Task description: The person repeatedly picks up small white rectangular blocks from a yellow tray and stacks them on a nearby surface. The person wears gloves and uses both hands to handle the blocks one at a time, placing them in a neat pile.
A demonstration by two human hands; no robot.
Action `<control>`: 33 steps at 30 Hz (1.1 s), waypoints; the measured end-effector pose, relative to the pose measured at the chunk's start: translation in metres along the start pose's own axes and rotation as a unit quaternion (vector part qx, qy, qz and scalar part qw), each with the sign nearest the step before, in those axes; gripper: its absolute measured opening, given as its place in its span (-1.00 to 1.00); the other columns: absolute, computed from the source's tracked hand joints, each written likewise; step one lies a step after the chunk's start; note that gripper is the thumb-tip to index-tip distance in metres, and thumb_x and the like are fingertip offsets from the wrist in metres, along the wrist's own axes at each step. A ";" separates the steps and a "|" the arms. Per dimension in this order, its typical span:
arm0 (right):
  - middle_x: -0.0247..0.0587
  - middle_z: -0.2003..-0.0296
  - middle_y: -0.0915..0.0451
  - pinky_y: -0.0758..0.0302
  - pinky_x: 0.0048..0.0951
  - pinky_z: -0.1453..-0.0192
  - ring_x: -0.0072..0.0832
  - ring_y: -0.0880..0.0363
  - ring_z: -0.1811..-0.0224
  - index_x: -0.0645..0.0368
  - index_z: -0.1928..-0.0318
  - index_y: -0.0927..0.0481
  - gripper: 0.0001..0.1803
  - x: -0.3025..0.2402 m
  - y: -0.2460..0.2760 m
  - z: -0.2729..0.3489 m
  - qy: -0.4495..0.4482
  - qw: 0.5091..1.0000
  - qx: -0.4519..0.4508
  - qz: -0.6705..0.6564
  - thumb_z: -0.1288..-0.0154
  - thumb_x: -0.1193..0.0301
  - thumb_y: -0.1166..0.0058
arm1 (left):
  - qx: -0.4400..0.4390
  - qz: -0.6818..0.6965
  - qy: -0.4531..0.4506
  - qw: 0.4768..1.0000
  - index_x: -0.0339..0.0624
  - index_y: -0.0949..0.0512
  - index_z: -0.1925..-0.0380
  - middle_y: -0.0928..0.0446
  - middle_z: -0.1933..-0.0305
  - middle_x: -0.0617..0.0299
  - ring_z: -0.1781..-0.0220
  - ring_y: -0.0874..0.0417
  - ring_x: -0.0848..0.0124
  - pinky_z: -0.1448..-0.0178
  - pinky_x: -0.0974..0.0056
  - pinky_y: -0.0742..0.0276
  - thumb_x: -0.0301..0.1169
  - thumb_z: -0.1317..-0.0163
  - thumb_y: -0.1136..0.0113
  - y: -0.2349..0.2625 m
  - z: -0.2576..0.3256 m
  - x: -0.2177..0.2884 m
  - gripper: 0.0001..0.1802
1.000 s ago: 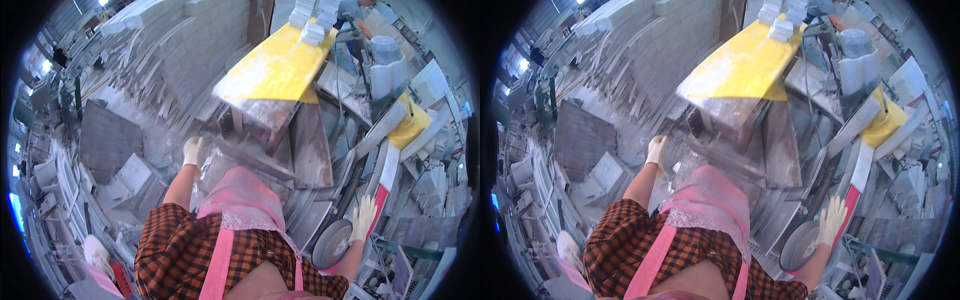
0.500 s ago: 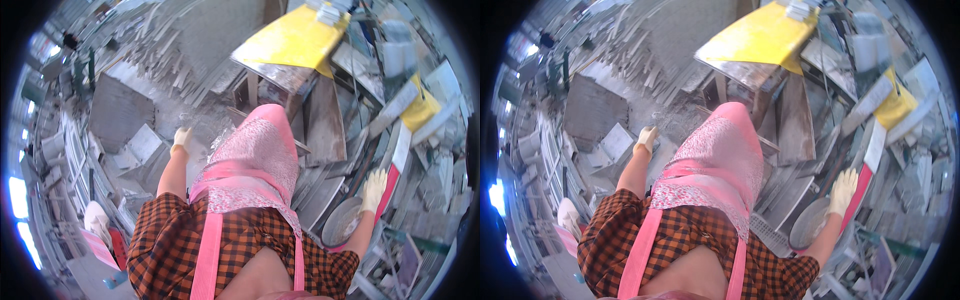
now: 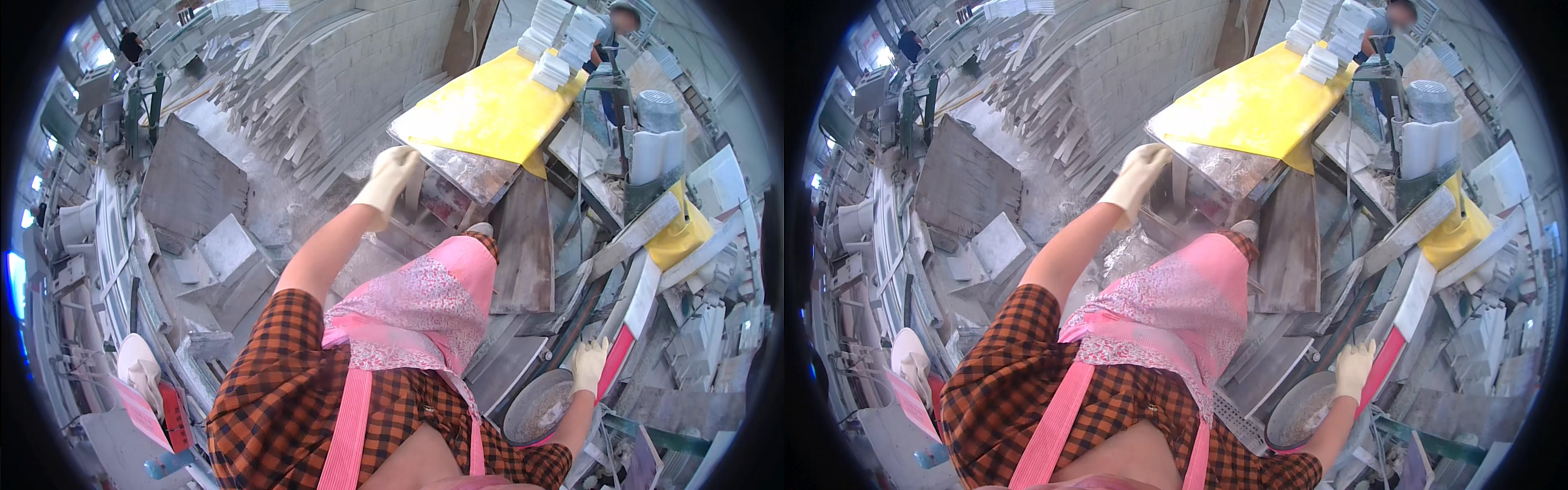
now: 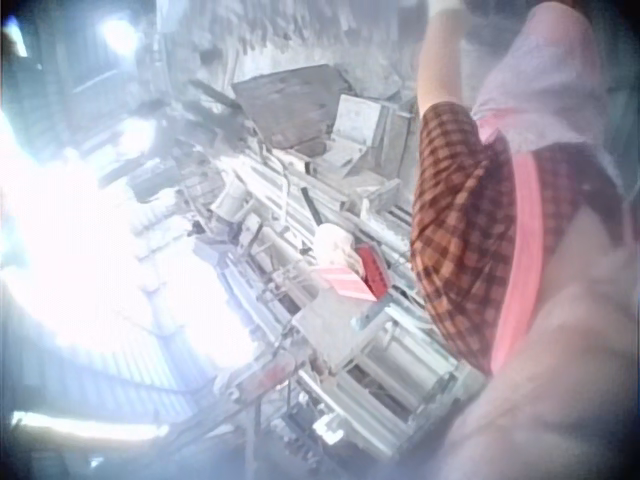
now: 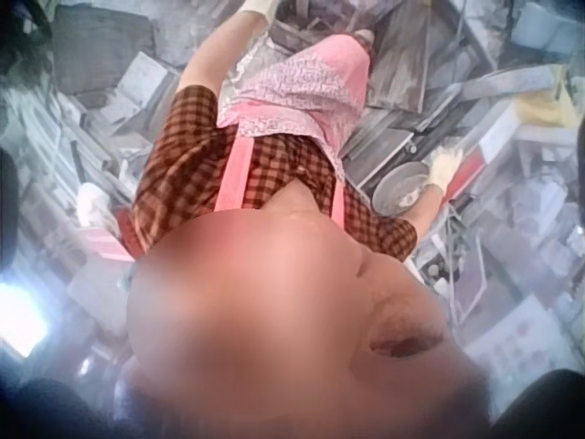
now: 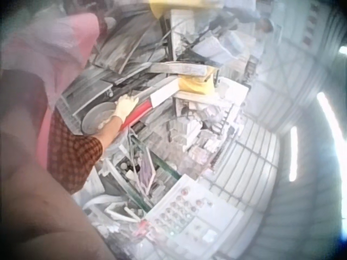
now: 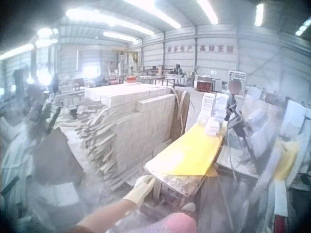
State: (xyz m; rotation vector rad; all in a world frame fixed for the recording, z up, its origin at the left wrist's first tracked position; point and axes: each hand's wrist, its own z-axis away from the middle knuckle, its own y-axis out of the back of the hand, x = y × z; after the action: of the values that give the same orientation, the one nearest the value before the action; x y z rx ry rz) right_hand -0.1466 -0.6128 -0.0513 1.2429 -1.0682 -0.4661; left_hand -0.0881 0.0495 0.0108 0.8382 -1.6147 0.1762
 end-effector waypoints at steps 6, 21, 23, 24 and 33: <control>-0.09 0.41 -0.74 -0.27 0.04 -0.53 -0.19 -0.71 0.15 0.16 0.40 -0.75 -0.79 -0.005 0.009 0.002 -0.010 0.996 -0.090 -0.017 -0.23 0.34 -0.11 | -0.090 -0.071 0.009 0.993 -0.20 -0.71 -0.02 -0.74 0.02 -0.05 -0.03 -0.76 0.10 -0.15 0.11 -0.64 -0.23 -0.37 -0.22 -0.096 -0.025 0.004 -0.64; -0.09 0.39 -0.71 -0.29 0.04 -0.51 -0.17 -0.70 0.14 0.18 0.34 -0.69 -0.85 -0.004 0.014 -0.006 -0.020 0.994 -0.107 -0.033 -0.21 0.40 -0.12 | -0.026 -0.173 -0.254 0.951 -0.47 -0.60 -0.06 -0.62 -0.18 -0.20 -0.32 -0.57 -0.11 -0.53 -0.05 -0.33 -0.33 -0.32 -0.18 -0.157 -0.029 -0.006 -0.57; -0.12 0.40 -0.71 -0.28 0.06 -0.50 -0.18 -0.69 0.16 0.16 0.33 -0.69 -0.86 -0.005 0.016 -0.006 -0.031 0.992 -0.116 -0.033 -0.19 0.37 -0.17 | -0.030 -0.171 -0.251 0.952 -0.48 -0.59 -0.07 -0.62 -0.18 -0.20 -0.32 -0.56 -0.09 -0.54 -0.05 -0.32 -0.34 -0.33 -0.16 -0.155 -0.030 -0.005 -0.57; -0.13 0.42 -0.70 -0.28 0.07 -0.50 -0.18 -0.69 0.16 0.15 0.35 -0.70 -0.86 -0.005 0.018 -0.006 -0.024 0.993 -0.109 -0.033 -0.18 0.35 -0.19 | -0.034 -0.171 -0.249 0.953 -0.48 -0.60 -0.06 -0.61 -0.18 -0.20 -0.32 -0.56 -0.09 -0.54 -0.05 -0.32 -0.34 -0.33 -0.16 -0.155 -0.030 -0.005 -0.57; -0.11 0.42 -0.74 -0.23 0.03 -0.55 -0.24 -0.68 0.16 0.17 0.45 -0.76 -0.67 -0.006 0.022 -0.002 -0.034 0.978 -0.204 -0.014 -0.32 0.24 -0.10 | -0.020 -0.196 -0.276 0.941 -0.46 -0.60 -0.04 -0.64 -0.12 -0.22 -0.25 -0.61 -0.10 -0.49 -0.05 -0.38 -0.34 -0.33 -0.18 -0.156 -0.031 -0.006 -0.59</control>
State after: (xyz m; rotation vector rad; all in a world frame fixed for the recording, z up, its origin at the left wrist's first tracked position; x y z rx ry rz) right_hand -0.1531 -0.5996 -0.0330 0.8840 -0.9531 -0.7155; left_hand 0.0301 -0.0436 -0.0400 1.2314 -1.9120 -0.4093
